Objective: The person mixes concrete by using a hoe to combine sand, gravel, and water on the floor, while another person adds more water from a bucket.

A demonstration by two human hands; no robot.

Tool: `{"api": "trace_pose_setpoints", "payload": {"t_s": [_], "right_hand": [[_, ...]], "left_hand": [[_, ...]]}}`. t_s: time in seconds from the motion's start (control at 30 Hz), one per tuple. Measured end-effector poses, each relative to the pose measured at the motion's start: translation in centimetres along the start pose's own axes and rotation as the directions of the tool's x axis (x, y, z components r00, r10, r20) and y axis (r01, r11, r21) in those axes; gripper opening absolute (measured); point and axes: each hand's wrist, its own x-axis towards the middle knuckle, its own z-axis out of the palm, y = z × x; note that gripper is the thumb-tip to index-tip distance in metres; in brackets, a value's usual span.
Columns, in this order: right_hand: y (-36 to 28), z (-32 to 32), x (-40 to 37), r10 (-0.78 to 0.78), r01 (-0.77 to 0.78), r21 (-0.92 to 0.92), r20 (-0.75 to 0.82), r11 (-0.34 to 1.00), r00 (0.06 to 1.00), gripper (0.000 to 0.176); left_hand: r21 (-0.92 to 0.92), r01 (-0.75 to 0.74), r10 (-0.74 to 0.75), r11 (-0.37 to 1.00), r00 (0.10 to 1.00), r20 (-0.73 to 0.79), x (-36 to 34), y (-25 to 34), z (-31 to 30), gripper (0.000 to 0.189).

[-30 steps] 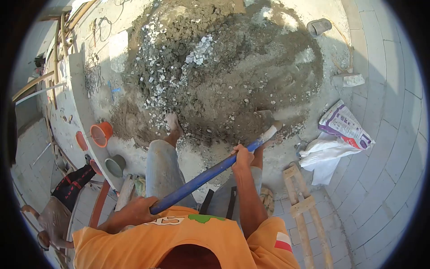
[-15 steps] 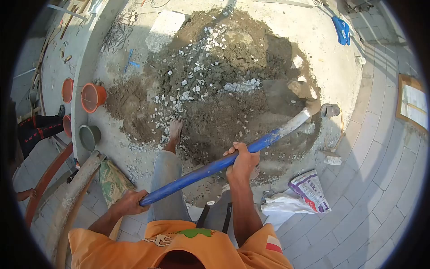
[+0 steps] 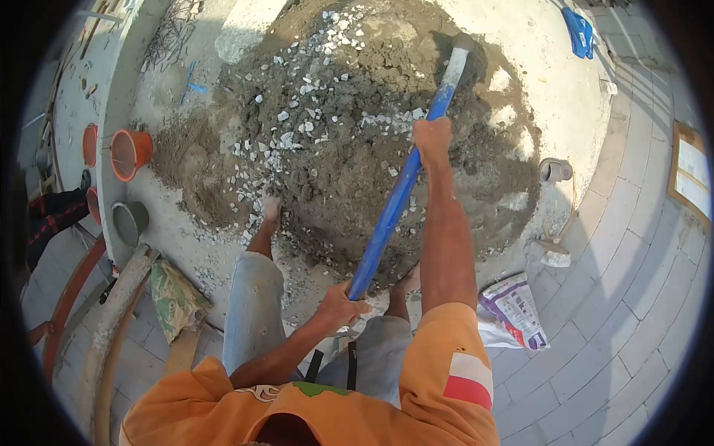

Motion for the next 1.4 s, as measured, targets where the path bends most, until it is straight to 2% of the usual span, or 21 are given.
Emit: {"api": "trace_pose_setpoints", "payload": {"t_s": [0.03,0.1,0.17,0.3,0.4,0.43,0.5,0.57,0.63,0.7,0.73,0.8,0.87,0.9,0.93,0.97,1.03,1.07,1.13,1.23,1.4], "right_hand": [[-1.5,-0.7,-2.5,0.093,-0.103,0.141,0.072,0.985,0.993,0.013],[-3.0,-4.5,-5.0,0.182,-0.224,0.176,0.226,0.959,0.957,0.01],[-1.5,-7.5,-7.5,0.186,-0.228,0.205,0.206,0.952,0.961,0.008],[1.8,-13.4,-19.2,0.346,-0.429,0.505,0.255,0.749,0.903,0.01],[2.4,-16.4,-22.5,0.391,-0.437,0.56,0.209,0.704,0.896,0.019],[2.5,-17.3,-23.4,0.416,-0.454,0.564,0.204,0.69,0.886,0.027],[1.0,-20.7,-20.0,0.354,-0.343,0.598,0.105,0.724,0.929,0.023],[-1.6,-24.3,-15.8,0.233,-0.148,0.629,-0.055,0.763,0.971,0.016],[-5.7,-27.7,-11.9,0.053,0.03,0.589,-0.123,0.808,0.991,0.011],[-8.9,-28.7,-7.8,0.02,0.085,0.536,-0.187,0.84,0.982,0.01],[-9.2,-28.7,-6.2,-0.032,0.108,0.501,-0.159,0.859,0.987,0.011],[-7.5,-25.1,-4.2,-0.041,0.055,0.375,-0.047,0.926,0.998,0.012],[-0.9,-17.1,-5.9,0.022,-0.059,0.288,0.131,0.956,0.991,0.014],[5.6,-10.7,-8.0,0.088,-0.14,0.231,0.221,0.963,0.971,0.022],[13.9,-2.6,-10.8,0.096,-0.103,0.072,0.089,0.992,0.991,0.018],[13.6,-2.5,-14.2,0.099,-0.111,0.116,0.102,0.987,0.99,0.019],[11.5,-9.6,-18.8,0.176,-0.287,0.248,0.391,0.925,0.904,0.017],[11.5,-12.9,-19.0,0.159,-0.317,0.284,0.467,0.905,0.87,0.017],[11.9,-18.7,-24.3,0.252,-0.4,0.453,0.353,0.797,0.901,0.014],[12.8,-24.1,-26.1,0.193,-0.34,0.511,0.319,0.79,0.928,0.016],[4.9,-35.8,-21.4,-0.017,-0.074,0.658,0.13,0.749,0.991,0.024]], "left_hand": [[-0.04,0.034,-0.035,0.999,0.999,-0.02,-1.2,-1.5,-1.0,0.021],[-0.022,0.092,-0.092,0.996,0.996,-0.018,-5.6,0.7,1.0,0.021],[0.128,0.082,-0.08,0.988,0.997,-0.022,-8.4,-1.8,2.3,0.025],[0.5,0.151,-0.132,0.853,0.989,-0.073,-17.5,-5.4,1.3,0.034],[0.52,0.145,-0.105,0.842,0.989,-0.105,-20.1,-8.3,1.4,0.039],[0.636,0.111,-0.105,0.764,0.993,-0.048,-19.0,-8.7,1.1,0.038],[0.676,-0.041,0.055,0.735,0.998,0.0,-14.5,-7.6,1.9,0.033],[0.704,-0.343,0.381,0.621,0.918,0.111,-7.8,-5.9,3.0,0.03],[0.634,-0.415,0.422,0.652,0.894,0.15,-2.8,-1.7,5.7,0.03],[0.576,-0.407,0.382,0.709,0.908,0.172,-0.5,2.4,8.5,0.028],[0.588,-0.404,0.385,0.7,0.908,0.166,-0.3,2.0,9.5,0.028],[0.338,-0.324,0.311,0.884,0.946,0.092,-0.1,1.2,10.5,0.024],[0.207,-0.181,0.187,0.961,0.982,-0.008,-2.7,-5.0,9.7,0.021],[0.151,0.023,-0.015,0.988,0.999,-0.052,-6.3,-8.2,9.5,0.02],[0.05,0.155,-0.146,0.987,0.979,-0.145,-9.8,-12.0,9.5,0.02],[0.038,0.188,-0.176,0.982,0.962,-0.207,-12.3,-11.5,9.0,0.019],[0.106,0.219,-0.197,0.97,0.962,-0.192,-16.5,-11.1,10.7,0.023],[0.251,0.121,-0.095,0.96,0.989,-0.115,-18.0,-14.8,10.9,0.02],[0.432,-0.026,0.036,0.902,0.999,-0.015,-19.7,-19.6,13.2,0.019],[0.554,0.004,0.091,0.833,0.985,-0.144,-22.4,-18.9,17.7,0.023],[0.645,-0.155,0.292,0.748,0.95,-0.11,-17.8,-15.3,21.4,0.031]]}}
